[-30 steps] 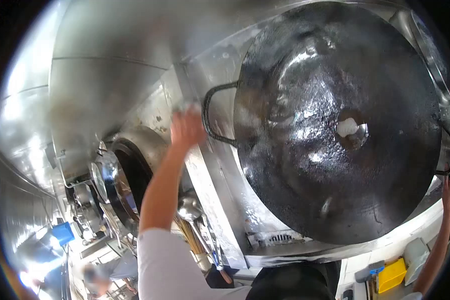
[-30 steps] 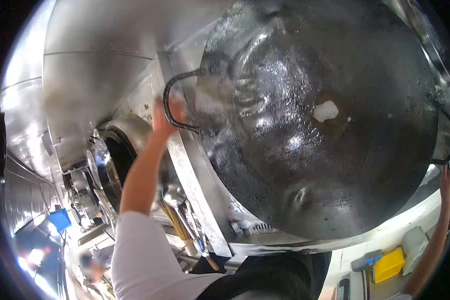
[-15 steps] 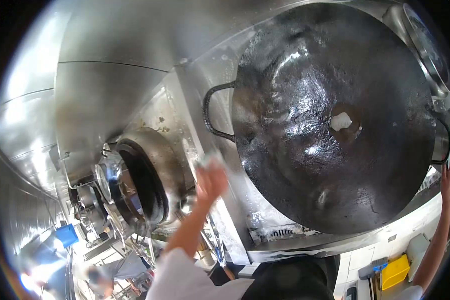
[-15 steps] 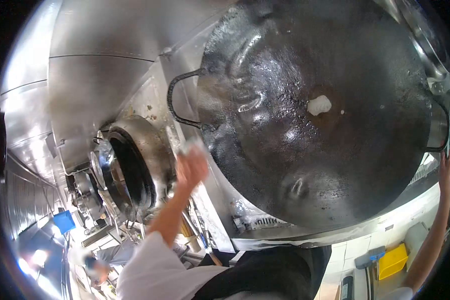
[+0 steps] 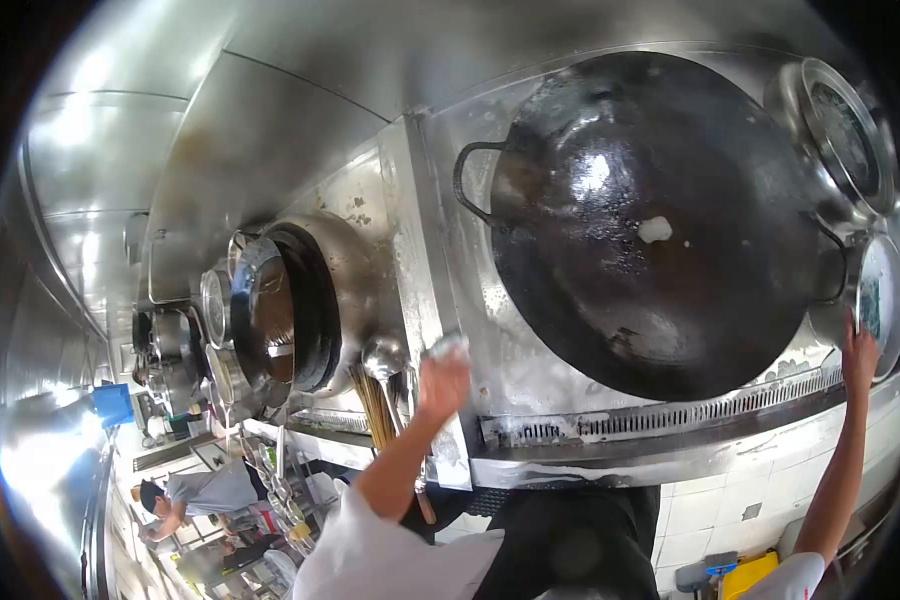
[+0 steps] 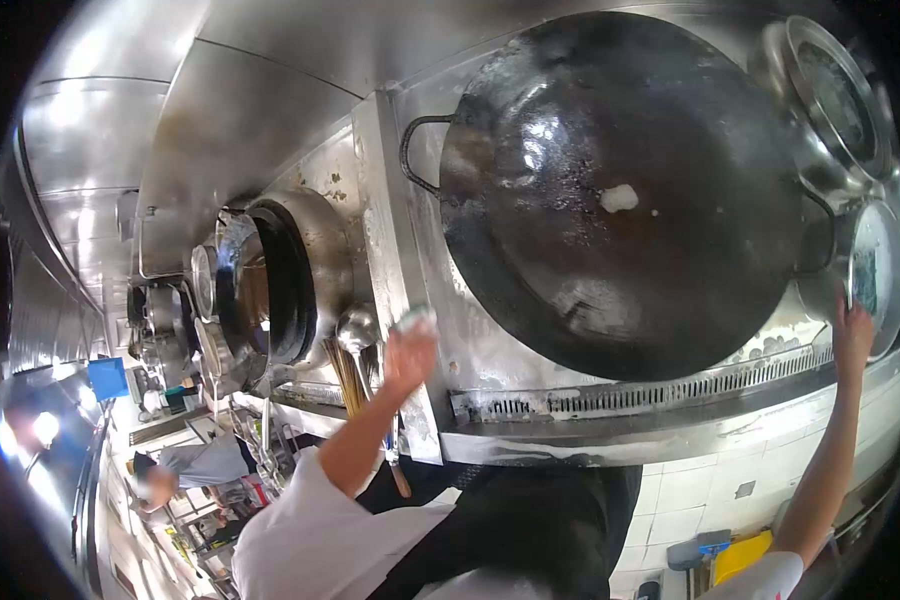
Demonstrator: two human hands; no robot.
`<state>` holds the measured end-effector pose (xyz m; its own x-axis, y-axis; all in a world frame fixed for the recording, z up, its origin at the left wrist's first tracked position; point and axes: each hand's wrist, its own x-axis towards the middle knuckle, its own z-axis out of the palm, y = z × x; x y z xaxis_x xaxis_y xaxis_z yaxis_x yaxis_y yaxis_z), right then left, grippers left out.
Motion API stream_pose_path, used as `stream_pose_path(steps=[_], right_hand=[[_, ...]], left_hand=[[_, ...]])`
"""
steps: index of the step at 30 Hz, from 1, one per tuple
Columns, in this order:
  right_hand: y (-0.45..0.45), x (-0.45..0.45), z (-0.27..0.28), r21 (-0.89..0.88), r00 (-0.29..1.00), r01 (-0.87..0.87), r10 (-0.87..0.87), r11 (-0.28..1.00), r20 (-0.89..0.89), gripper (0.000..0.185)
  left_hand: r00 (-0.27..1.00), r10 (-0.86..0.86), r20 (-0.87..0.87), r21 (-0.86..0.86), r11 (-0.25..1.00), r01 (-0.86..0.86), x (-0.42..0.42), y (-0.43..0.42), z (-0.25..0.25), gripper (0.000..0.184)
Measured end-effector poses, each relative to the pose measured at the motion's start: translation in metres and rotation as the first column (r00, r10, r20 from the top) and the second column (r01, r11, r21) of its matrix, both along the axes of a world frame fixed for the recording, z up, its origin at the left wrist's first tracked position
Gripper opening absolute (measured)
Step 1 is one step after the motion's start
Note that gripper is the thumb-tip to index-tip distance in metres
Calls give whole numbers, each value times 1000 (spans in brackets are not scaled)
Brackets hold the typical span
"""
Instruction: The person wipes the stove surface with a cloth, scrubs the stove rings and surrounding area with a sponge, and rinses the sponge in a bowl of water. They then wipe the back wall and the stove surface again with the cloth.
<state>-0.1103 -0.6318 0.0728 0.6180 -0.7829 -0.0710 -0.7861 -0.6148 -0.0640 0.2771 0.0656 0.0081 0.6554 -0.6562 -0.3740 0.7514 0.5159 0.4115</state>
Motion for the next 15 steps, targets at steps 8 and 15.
stream_pose_path(steps=[8, 15], right_hand=[[27, 20, 14, -101, 999, -30, 34, 994, 37, 50], [53, 6, 47, -178, 955, -212, 242, 961, 168, 48]], left_hand=[[117, -992, 41, 560, -74, -825, 45, -47, 40, 44], [327, -936, 133, 702, -144, -697, -118, -53, 76, 35]])
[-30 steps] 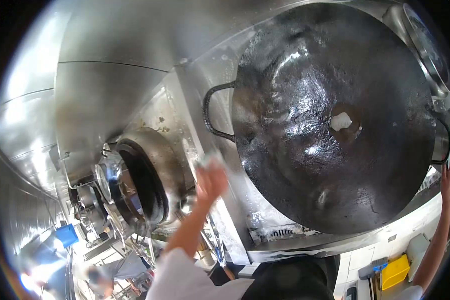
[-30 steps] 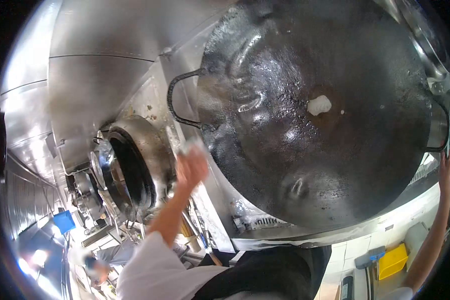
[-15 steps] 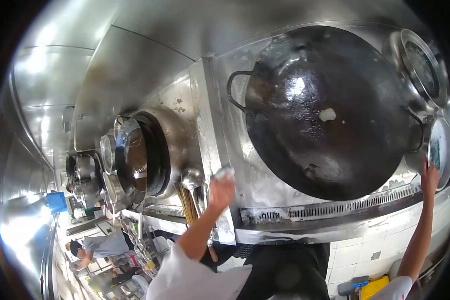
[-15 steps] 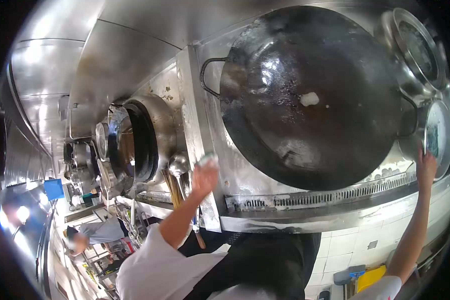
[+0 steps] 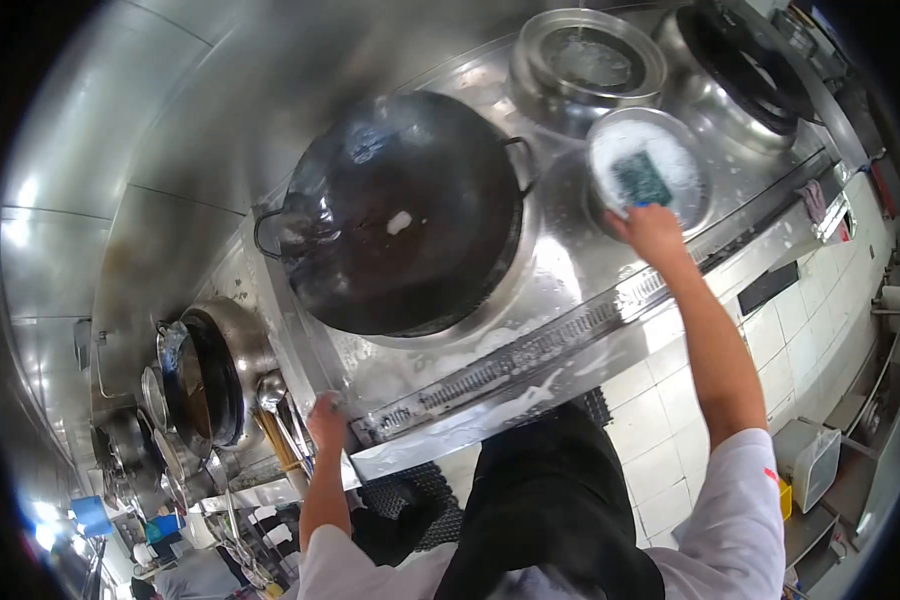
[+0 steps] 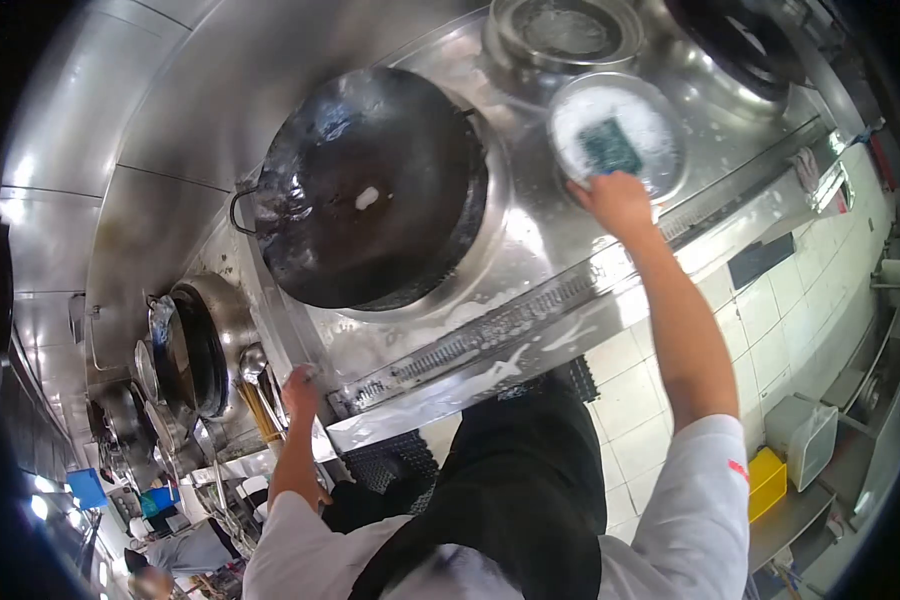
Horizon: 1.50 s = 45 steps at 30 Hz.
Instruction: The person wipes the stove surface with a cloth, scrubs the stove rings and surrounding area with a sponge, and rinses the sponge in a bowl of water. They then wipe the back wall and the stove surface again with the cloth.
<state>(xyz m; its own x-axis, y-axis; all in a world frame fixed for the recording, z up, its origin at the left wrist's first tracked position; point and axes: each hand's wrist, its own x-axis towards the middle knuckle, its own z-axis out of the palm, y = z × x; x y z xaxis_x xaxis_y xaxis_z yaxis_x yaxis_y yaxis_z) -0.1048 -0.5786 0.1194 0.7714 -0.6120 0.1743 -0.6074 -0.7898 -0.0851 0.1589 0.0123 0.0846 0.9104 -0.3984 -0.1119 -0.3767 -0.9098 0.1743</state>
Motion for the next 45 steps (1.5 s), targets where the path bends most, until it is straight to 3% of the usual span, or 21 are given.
stream_pose_path(steps=[4, 8, 10, 12, 15, 17, 20, 21, 22, 24, 26, 28, 30, 32, 35, 36, 37, 39, 41, 42, 45], right_hand=[[10, -16, 6, 63, 995, -100, 99, 993, 29, 48], [36, -32, 12, 123, 982, -185, 180, 975, 53, 47], [46, -45, 8, 91, 964, -256, 246, 962, 104, 49], [64, -48, 33, 272, 983, -177, 182, 946, 8, 50], [73, -56, 38, 328, 979, -200, 201, 923, 34, 51], [68, -55, 34, 301, 973, -224, 232, 927, 8, 52], [70, -55, 41, 245, 965, -218, 247, 945, -90, 57], [72, -53, 42, 290, 980, -196, 200, 937, 16, 58], [74, -49, 42, 337, 982, -181, 148, 924, 120, 60], [74, -45, 49, 366, 989, -145, 133, 919, 58, 62], [78, -39, 58, 363, 975, -71, 141, 929, -170, 62], [74, -34, 53, 444, 891, 55, 156, 894, -425, 62], [73, -41, 25, 349, 975, -215, 219, 912, 29, 61], [89, -12, 52, 397, 971, -68, 151, 916, -183, 59], [98, 2, 42, 335, 987, 8, 46, 942, -153, 58], [98, 6, 37, 344, 986, 27, 33, 939, -165, 58], [96, 9, 34, 340, 985, 61, -2, 938, -172, 57], [83, 14, 14, 339, 984, 92, -33, 936, -176, 56], [85, 17, 16, 340, 972, 125, -47, 932, -229, 55], [74, 7, -10, 208, 996, 28, -11, 978, -85, 55], [77, 14, 9, 293, 982, 76, -22, 953, -186, 54]], left_hand=[[921, -302, -248, -396, 899, 188, -120, -133, 43, 42], [771, -633, 71, -798, 428, 425, -174, -331, 106, 49], [645, -660, 385, -658, 294, 693, -174, -416, 110, 46], [541, -714, 445, -514, 291, 807, -173, -478, 81, 37], [580, -758, 297, -209, 541, 814, -183, -518, 42, 42], [768, -640, 28, -246, 740, 626, -188, -525, 29, 52], [831, -533, -156, -482, 776, 407, -177, -528, 20, 56], [837, -495, -232, -394, 835, 385, -176, -532, 24, 58], [841, -490, -228, -395, 837, 380, -176, -532, 37, 58], [841, -319, -437, -612, 791, -18, -175, -525, 52, 52], [813, -322, -485, -703, 696, -144, -173, -495, 70, 48], [342, -714, -611, -672, 238, -701, -168, -438, 87, 40], [244, -751, -613, -512, 143, -847, -163, -369, 93, 42], [223, -617, -755, -421, 195, -886, -152, -286, 89, 41], [554, -361, -750, -661, 425, -618, -107, -158, 25, 49], [751, -162, -640, -601, 714, -358, -80, -118, 11, 49], [942, -193, -274, -513, 858, 26, -48, -84, 1, 52], [937, -348, -38, -314, 894, 320, 39, -27, -20, 53], [806, -587, 78, 143, 807, 574, 133, 15, -49, 49], [827, -558, 78, 455, 757, 468, 134, 14, -30, 51], [807, -586, 70, 394, 760, 517, 88, 67, -77, 53]])
